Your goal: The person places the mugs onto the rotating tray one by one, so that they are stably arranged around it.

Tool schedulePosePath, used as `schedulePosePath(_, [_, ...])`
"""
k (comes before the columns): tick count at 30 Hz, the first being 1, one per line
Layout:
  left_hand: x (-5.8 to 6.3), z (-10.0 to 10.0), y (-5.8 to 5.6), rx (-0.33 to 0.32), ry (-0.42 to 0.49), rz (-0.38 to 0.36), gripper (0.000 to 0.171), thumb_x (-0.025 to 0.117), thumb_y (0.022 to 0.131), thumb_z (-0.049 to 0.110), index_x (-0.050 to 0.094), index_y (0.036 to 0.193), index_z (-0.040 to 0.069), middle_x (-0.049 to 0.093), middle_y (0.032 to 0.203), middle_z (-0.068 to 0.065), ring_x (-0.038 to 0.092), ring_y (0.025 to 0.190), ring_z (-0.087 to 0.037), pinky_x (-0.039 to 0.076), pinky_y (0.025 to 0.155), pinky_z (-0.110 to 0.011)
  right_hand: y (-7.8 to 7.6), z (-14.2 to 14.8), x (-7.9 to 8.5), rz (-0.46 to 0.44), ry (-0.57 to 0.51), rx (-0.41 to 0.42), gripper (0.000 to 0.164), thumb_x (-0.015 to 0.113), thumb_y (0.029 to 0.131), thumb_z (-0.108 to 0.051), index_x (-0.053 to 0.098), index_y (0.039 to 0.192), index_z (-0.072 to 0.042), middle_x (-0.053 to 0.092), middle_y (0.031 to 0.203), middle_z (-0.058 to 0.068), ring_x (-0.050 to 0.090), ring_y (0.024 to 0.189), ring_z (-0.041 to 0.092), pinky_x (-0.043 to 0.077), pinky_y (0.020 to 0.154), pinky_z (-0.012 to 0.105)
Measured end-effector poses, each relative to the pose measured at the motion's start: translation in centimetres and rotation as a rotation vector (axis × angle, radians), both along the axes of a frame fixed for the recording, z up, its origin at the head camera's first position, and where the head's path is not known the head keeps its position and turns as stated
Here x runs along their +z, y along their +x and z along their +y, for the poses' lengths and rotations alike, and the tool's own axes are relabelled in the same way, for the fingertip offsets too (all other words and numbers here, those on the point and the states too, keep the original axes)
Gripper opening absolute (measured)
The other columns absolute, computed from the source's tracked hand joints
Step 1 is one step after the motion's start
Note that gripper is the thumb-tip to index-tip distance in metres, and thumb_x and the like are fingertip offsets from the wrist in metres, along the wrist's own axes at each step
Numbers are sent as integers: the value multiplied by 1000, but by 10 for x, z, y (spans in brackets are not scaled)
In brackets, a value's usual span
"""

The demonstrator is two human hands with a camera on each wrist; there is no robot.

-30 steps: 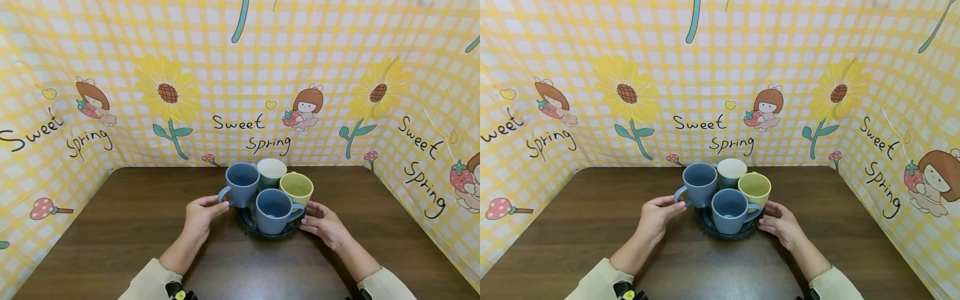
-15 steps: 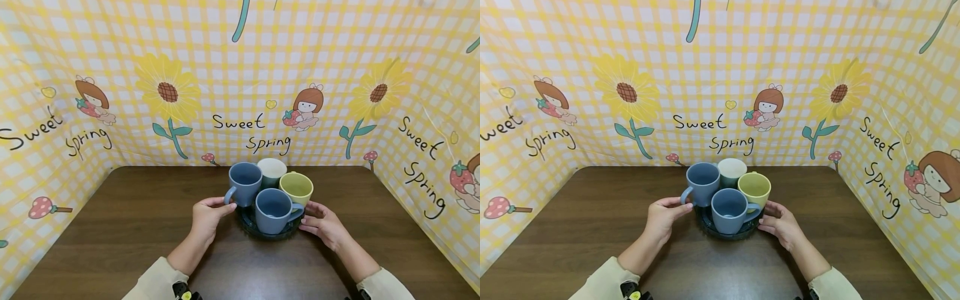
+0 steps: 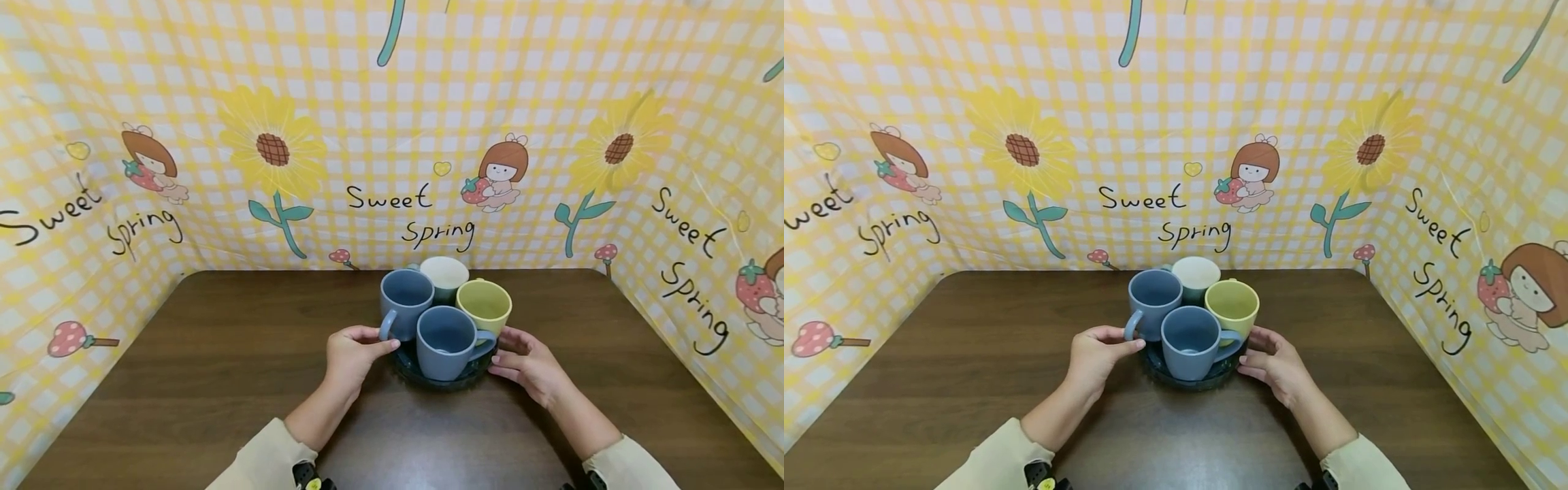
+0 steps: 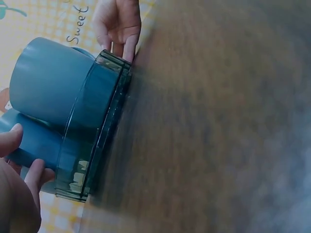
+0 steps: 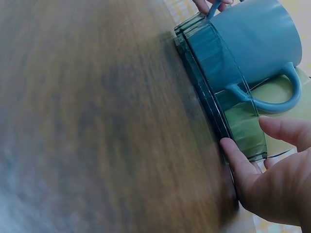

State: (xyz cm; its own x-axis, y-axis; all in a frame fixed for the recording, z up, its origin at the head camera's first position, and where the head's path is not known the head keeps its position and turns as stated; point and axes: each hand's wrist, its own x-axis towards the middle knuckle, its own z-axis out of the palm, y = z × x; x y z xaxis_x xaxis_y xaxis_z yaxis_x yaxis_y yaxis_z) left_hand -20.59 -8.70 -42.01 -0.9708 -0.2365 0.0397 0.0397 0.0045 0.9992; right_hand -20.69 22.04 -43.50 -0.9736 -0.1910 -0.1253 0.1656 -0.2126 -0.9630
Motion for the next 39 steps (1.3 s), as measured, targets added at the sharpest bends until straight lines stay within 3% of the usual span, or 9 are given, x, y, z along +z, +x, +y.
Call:
schedulePosePath(6, [-5,1,-2,-55,-118,-19,22,92,62,6,75,76,1,70,71,-5,59,79,-19,51,61,-28,0,-2,1,11,-3,11,70,55,87,15,16,145,12,27,139,25,59,97,19,56,89,43])
schedulePosePath(12, [-6,-4,-3,-155,-198,-47,20,91,65,6,76,78,1,70,72,-4,60,77,-18,51,63,-28,1,-2,0,0,5,-9,69,55,86,16,19,145,12,30,137,23,58,97,19,56,88,43])
schedulePosePath(18, [-5,-10,-6,-253,-137,-103,25,90,67,4,76,88,1,72,81,-6,67,80,-18,57,74,-29,1,-1,-1,8,8,-9,70,55,87,15,18,145,12,28,138,24,56,100,20,56,89,43])
schedulePosePath(25, [-2,-15,-4,-294,-39,-93,31,86,67,-5,73,95,-2,71,88,-8,68,85,-23,58,76,-29,2,0,0,-6,9,-6,70,56,86,15,19,146,12,29,138,24,57,101,22,55,90,44])
schedulePosePath(31, [-4,-26,-1,-343,-30,-87,31,82,71,-9,72,100,-3,71,94,-10,67,95,-31,58,77,-28,3,4,2,7,31,19,69,56,87,14,19,145,13,31,140,28,60,100,20,55,91,43])
schedulePosePath(39, [-1,-41,2,-353,-57,-62,36,80,74,-9,67,108,-8,68,105,-21,67,95,-29,58,77,-27,4,10,8,46,73,53,67,59,89,9,21,144,15,29,143,31,58,106,22,54,92,41])
